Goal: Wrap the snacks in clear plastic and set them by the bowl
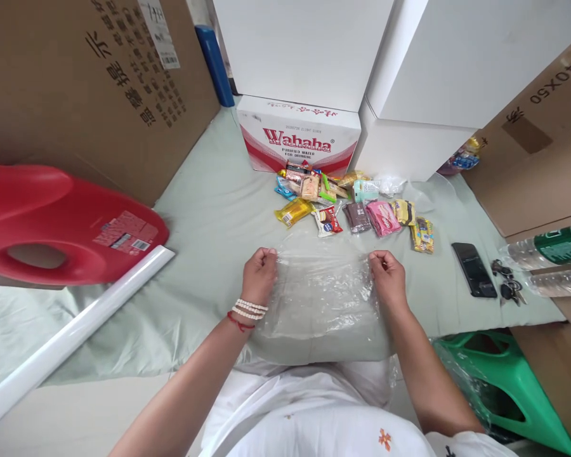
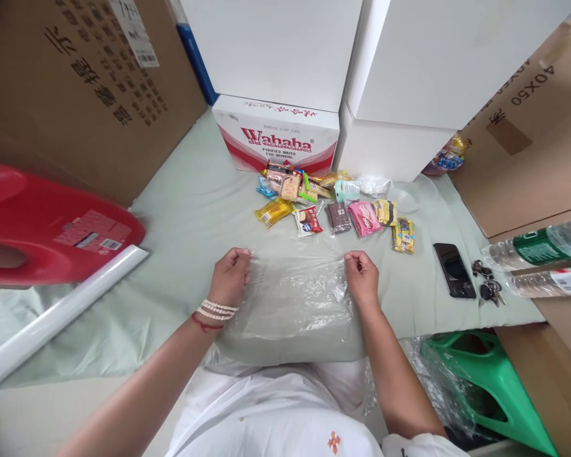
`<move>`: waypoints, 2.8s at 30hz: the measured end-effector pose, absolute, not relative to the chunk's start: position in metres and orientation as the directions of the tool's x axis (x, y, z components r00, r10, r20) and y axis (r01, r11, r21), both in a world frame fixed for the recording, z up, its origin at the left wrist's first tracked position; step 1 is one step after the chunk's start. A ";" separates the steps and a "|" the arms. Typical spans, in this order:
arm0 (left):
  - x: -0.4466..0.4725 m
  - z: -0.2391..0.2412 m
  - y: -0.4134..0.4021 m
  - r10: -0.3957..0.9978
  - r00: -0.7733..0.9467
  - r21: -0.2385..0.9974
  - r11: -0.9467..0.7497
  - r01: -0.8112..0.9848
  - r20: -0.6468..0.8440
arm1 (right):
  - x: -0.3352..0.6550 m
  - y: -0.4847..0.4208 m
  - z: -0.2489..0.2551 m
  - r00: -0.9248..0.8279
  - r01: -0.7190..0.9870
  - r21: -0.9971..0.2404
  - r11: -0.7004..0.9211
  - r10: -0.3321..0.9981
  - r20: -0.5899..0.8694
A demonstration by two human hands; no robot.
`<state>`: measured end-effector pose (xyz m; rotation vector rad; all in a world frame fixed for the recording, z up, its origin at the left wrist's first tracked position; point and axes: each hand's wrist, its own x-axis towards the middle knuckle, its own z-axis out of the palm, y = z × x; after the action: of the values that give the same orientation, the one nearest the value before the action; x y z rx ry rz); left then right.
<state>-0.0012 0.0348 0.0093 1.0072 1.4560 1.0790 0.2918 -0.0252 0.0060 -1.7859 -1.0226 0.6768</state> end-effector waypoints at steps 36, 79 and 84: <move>-0.062 -0.014 0.009 0.918 0.389 0.191 -0.396 0.898 0.071 | 0.261 0.212 0.072 -0.071 0.979 -0.193 0.068 0.997 -0.005; -0.062 -0.014 0.008 0.919 0.381 0.198 -0.395 0.897 0.107 | 0.237 0.188 0.066 0.192 0.980 0.052 -0.190 0.981 -0.036; -0.062 -0.014 0.008 0.917 0.384 0.212 -0.398 0.892 0.106 | 0.256 0.157 0.094 0.235 0.969 -0.099 -0.226 0.968 0.086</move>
<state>-0.0618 0.0080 -0.0144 2.5119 1.6503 0.3126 0.2556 0.1573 0.0941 -2.3623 -1.8665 -0.0093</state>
